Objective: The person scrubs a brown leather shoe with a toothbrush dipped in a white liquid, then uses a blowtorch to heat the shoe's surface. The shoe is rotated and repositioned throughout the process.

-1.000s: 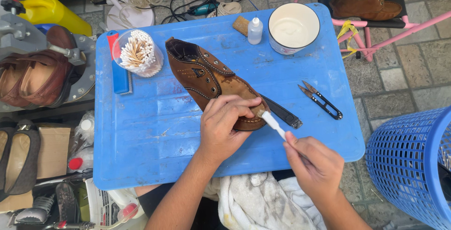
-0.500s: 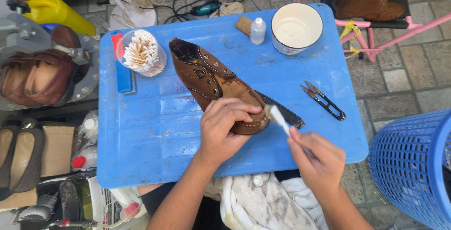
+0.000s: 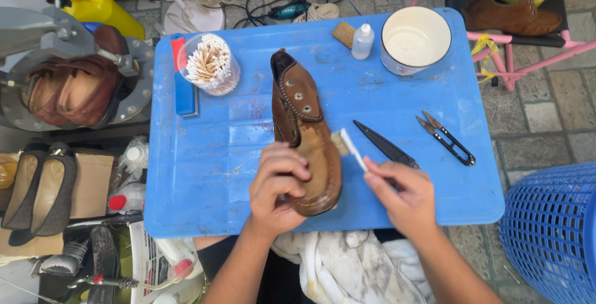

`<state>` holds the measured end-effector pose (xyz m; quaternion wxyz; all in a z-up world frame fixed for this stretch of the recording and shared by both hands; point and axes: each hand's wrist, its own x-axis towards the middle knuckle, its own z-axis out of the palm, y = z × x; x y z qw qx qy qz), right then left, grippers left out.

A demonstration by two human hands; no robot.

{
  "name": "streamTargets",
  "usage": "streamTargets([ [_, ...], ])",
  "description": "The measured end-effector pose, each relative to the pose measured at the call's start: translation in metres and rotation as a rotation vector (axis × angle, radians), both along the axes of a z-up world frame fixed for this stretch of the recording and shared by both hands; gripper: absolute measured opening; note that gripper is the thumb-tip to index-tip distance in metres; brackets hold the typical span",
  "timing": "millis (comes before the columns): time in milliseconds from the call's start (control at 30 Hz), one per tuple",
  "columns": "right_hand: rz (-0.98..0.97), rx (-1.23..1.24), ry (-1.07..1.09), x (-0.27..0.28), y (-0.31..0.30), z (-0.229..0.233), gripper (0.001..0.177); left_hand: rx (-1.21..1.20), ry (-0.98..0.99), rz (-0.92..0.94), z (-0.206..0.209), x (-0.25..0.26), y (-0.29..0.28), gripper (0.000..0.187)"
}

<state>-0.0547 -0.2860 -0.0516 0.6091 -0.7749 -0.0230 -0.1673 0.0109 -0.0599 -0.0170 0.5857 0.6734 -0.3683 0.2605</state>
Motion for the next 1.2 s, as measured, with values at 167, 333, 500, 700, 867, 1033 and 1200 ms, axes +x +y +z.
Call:
streamTargets([
  [167, 0.232, -0.050, -0.150, -0.002, 0.029, 0.024, 0.024, -0.046, 0.056, 0.218, -0.012, -0.020, 0.026, 0.054],
  [333, 0.330, -0.323, -0.261, 0.021, 0.046, 0.051, 0.010, 0.009, 0.169, 0.342, -0.019, -0.033, 0.058, 0.052],
  [500, 0.191, -0.499, -0.213, 0.038, 0.058, 0.063, 0.011, 0.143, 0.251, 0.378, -0.013, -0.034, 0.080, 0.046],
  [700, 0.327, -0.603, -0.298, 0.036, 0.076, 0.055, 0.008, 0.161, 0.353, 0.352, -0.018, -0.029, 0.089, 0.054],
  [867, 0.135, -0.575, -0.206, 0.058, 0.068, 0.055, 0.011, 0.178, 0.364, 0.296, -0.025, -0.027, 0.100, 0.054],
  [1033, 0.486, -0.523, -0.348, 0.029, 0.088, 0.056, 0.018, 0.160, 0.443, 0.224, -0.026, -0.020, 0.105, 0.061],
  [1200, 0.191, -0.568, -0.252, 0.048, 0.080, 0.053, 0.008, 0.155, 0.433, 0.166, -0.028, -0.018, 0.105, 0.060],
])
